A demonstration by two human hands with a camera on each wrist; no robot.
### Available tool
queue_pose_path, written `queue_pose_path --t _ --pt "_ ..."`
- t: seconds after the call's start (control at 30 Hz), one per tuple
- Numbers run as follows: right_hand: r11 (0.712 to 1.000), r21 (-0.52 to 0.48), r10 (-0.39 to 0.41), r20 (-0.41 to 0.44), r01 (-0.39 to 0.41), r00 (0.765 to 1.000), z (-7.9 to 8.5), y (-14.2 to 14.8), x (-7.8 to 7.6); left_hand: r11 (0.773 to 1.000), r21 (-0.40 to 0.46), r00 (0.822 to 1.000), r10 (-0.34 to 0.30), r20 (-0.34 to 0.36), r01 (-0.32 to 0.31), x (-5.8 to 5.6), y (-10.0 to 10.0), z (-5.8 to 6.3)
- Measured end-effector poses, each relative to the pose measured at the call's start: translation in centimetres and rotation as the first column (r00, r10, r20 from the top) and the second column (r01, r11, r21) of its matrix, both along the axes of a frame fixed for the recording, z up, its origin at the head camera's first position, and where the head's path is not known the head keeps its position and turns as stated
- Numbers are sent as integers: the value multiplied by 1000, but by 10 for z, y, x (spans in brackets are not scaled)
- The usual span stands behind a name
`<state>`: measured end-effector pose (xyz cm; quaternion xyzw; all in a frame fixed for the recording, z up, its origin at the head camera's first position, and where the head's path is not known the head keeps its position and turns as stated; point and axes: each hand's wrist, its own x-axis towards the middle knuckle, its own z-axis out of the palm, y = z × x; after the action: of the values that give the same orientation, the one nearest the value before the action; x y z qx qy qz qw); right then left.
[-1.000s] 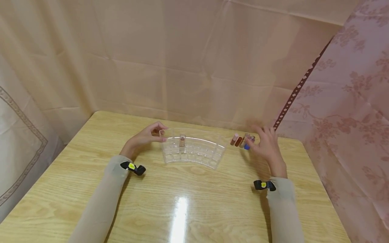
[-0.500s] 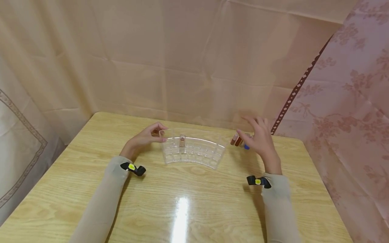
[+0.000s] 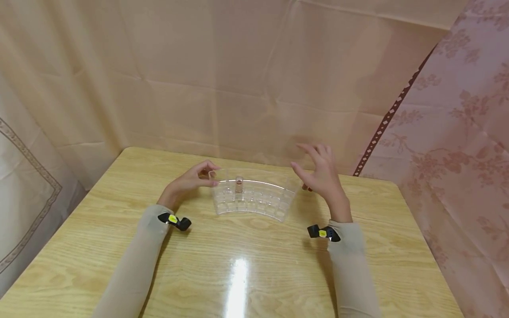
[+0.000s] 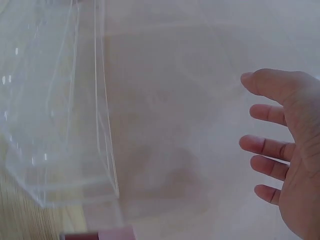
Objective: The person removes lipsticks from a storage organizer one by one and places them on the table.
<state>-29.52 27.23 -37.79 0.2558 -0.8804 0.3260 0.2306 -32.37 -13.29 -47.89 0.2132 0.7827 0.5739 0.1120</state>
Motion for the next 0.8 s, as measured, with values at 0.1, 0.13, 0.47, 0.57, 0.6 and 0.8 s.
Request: queue_pose_path --t 0.1,0.13,0.47,0.57,0.6,0.8 --pt "1000 -3 24 -2 -24 1000 1 -10 0 1000 1 1000 2 2 -2 0 1 0" --pt "1000 -2 31 -2 -31 1000 0 -13 0 1000 2 1000 1 5 -1 0 1 0" --pt "997 13 75 -9 -75 997 -3 -34 1 1000 -2 1000 0 10 0 1 -1 0" --pt "996 14 86 -21 -85 996 -4 -40 2 1000 -6 1000 3 12 -3 2 0 1" --pt "996 20 89 -26 -89 996 -4 -42 2 1000 -6 1000 4 12 -4 2 0 2" --pt "992 40 123 -20 -122 992 -8 -52 4 1000 -7 1000 3 4 -3 2 1 1"
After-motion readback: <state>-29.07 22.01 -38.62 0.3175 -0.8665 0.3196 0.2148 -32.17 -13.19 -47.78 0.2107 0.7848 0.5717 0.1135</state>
